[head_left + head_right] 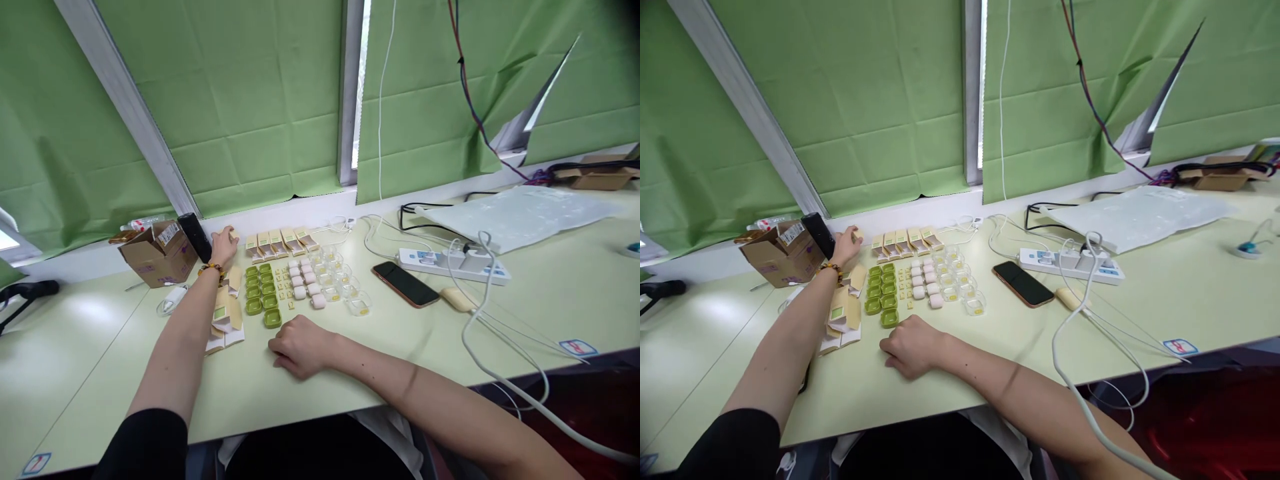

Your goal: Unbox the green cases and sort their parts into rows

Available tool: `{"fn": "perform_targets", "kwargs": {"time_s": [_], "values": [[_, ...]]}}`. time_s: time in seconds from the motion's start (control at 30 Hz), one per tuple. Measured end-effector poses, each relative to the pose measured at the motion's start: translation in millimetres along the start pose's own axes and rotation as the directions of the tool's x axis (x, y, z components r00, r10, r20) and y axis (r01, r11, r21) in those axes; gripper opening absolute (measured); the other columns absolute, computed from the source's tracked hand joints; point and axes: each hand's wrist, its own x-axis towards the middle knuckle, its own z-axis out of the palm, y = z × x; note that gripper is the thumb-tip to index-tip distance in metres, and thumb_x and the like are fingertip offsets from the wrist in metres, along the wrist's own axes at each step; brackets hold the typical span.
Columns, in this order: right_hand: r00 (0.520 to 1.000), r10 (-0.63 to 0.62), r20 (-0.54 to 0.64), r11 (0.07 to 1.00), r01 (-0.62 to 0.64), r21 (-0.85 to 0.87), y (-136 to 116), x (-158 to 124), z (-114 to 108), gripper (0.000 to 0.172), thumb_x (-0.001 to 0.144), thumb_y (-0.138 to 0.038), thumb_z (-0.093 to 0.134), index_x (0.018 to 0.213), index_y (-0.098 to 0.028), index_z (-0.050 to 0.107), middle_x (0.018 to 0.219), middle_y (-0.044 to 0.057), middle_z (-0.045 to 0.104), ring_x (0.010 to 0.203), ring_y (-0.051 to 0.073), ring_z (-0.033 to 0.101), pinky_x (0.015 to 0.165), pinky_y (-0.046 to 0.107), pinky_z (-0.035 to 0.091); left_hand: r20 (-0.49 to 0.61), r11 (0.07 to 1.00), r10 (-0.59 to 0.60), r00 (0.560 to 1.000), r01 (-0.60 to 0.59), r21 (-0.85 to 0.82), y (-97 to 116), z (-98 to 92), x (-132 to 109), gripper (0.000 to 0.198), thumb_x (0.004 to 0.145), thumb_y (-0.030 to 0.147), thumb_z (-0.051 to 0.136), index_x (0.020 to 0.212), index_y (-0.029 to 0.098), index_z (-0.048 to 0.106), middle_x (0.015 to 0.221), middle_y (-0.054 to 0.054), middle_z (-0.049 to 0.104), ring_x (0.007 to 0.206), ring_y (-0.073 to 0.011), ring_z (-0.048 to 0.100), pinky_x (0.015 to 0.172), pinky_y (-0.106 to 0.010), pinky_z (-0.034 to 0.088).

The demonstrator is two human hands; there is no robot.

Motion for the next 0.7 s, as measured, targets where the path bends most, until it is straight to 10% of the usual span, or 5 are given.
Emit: {"fn": "perform_targets", "kwargs": {"time_s": [0.17, 0.33, 0.53, 0.7], "values": [[0.994, -0.009, -0.108, 1.0, 0.01, 0.003, 2.4, -3.3, -9.8, 0.025, 0.098, -0.041, 0.06, 0.091, -0.019, 0.07, 0.083, 0.007, 0.075, 0.072, 0.02, 0.065, 0.062, 0.031, 0.028, -0.214, 0.976, 0.155, 0.965, -0.183, -0.117, 26.1, -34.3, -37.0, 0.04, 0.103, 0.031, 0.049, 0.141, 0.02, 0.047, 0.13, -0.017, 0.054, 0.134, -0.0293, 0.046, 0.114, -0.044, 0.043], [0.914, 0.019, -0.405, 0.999, 0.004, 0.054, 12.9, -15.0, -40.2, 0.028, 0.101, -0.038, 0.052, 0.091, -0.02, 0.071, 0.077, 0.007, 0.073, 0.069, 0.02, 0.063, 0.063, 0.033, 0.034, -0.329, 0.798, 0.4, 0.855, -0.502, -0.335, 54.4, -59.9, -129.5, 0.033, 0.102, 0.029, 0.055, 0.134, 0.024, 0.052, 0.13, -0.012, 0.051, 0.112, -0.0238, 0.057, 0.105, -0.042, 0.052], [0.737, 0.185, -0.651, 0.976, -0.061, 0.208, 40.5, -42.7, -74.3, 0.037, 0.105, -0.038, 0.041, 0.085, -0.021, 0.068, 0.07, 0.007, 0.067, 0.065, 0.02, 0.059, 0.068, 0.034, 0.046, -0.048, 0.694, 0.545, 0.837, -0.483, -0.533, 68.1, -45.8, -245.8, 0.064, 0.101, 0.024, 0.059, 0.158, 0.036, 0.034, 0.149, -0.012, 0.049, 0.134, -0.0289, 0.054, 0.115, -0.05, 0.051], [0.57, 0.319, -0.758, 0.943, -0.106, 0.317, 67.6, -52.7, -64.1, 0.037, 0.104, -0.038, 0.046, 0.077, -0.022, 0.063, 0.063, 0.003, 0.063, 0.057, 0.016, 0.054, 0.061, 0.03, 0.045, 0.087, 0.667, 0.616, 0.783, -0.46, -0.586, 70.0, -12.9, -268.3, 0.075, 0.09, 0.012, 0.066, 0.155, 0.033, 0.036, 0.148, -0.014, 0.054, 0.134, -0.0327, 0.059, 0.113, -0.054, 0.055]]}}
